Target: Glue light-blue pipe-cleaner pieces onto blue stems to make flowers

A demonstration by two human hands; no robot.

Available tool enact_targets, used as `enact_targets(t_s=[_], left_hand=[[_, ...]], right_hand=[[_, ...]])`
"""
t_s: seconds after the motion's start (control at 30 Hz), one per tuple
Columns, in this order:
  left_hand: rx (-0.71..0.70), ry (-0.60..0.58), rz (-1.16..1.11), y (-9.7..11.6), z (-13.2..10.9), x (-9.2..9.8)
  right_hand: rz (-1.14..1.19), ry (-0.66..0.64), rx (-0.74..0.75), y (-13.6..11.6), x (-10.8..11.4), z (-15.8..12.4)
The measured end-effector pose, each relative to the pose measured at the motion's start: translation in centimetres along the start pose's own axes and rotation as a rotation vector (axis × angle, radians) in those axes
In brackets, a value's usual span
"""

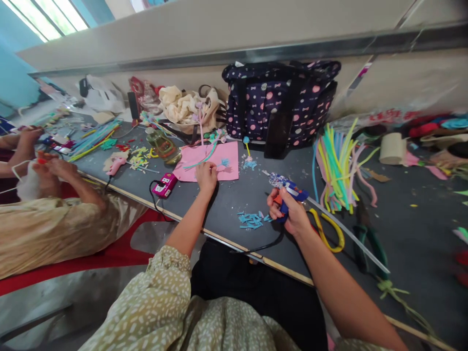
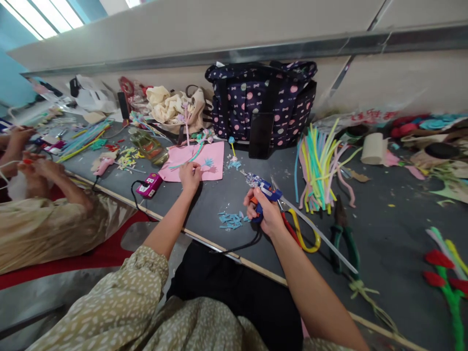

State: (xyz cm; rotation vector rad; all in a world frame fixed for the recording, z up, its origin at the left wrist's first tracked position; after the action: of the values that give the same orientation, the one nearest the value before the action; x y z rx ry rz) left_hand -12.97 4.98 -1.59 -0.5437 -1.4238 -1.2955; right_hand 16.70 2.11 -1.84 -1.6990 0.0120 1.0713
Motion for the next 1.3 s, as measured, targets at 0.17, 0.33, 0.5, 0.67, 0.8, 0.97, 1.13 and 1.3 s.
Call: enact_targets(t_s=[0.17,0.33,0.5,0.67,0.8,0.97,1.13,1.3], left_hand=[[0.007,-0.010,0.003,0.1,0.1,0.1],[-0.002,0.001,-0.031,-0.1,0.3,0.2],[-0.075,0.116,-0.113,0.3,-0.2,1.0],[-0.120,0.113,-0.132,1.1,-0.4,1.1],[-0.156,0.053,-0.140,3.0,-0.1,1.2],[-0.274,0.000,-0.151,8.1,0.7,1.5],[-0.594,-0.309,-0.134,16.1,0.6,-1.5],[-0.633,-0.597,-0.197,22.4,-0.4,-6.3]], right_hand=[[0.005,0.000,0.013,0.1,0.1,0.2],[0.023,-0.003,0.022,0.2,0.1,0.5],[0.030,-0.012,0.038,-0.1,0.0,0.7],[0.024,-0.017,0.058,-0.3,0.0,0.7],[0.023,-0.018,0.072,-0.5,0.0,0.6],[0.061,0.026,0.177,-1.5,0.1,0.2],[0.099,0.086,0.291,-2.8,0.1,-0.2],[0.092,0.191,0.426,-3.7,0.2,-0.9]])
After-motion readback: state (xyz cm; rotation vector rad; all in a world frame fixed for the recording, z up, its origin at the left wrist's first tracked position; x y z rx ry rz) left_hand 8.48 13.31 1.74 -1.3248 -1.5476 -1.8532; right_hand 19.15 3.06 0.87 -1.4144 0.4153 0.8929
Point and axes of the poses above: each hand's wrist, its own z-axis towards the middle knuckle, its own x-axis out of the back of the hand, y = z × x, the point moved 6 cm from there along z, towards the middle knuckle, and after that the axes turned 15 degrees about -y, right-handed, at the moved point
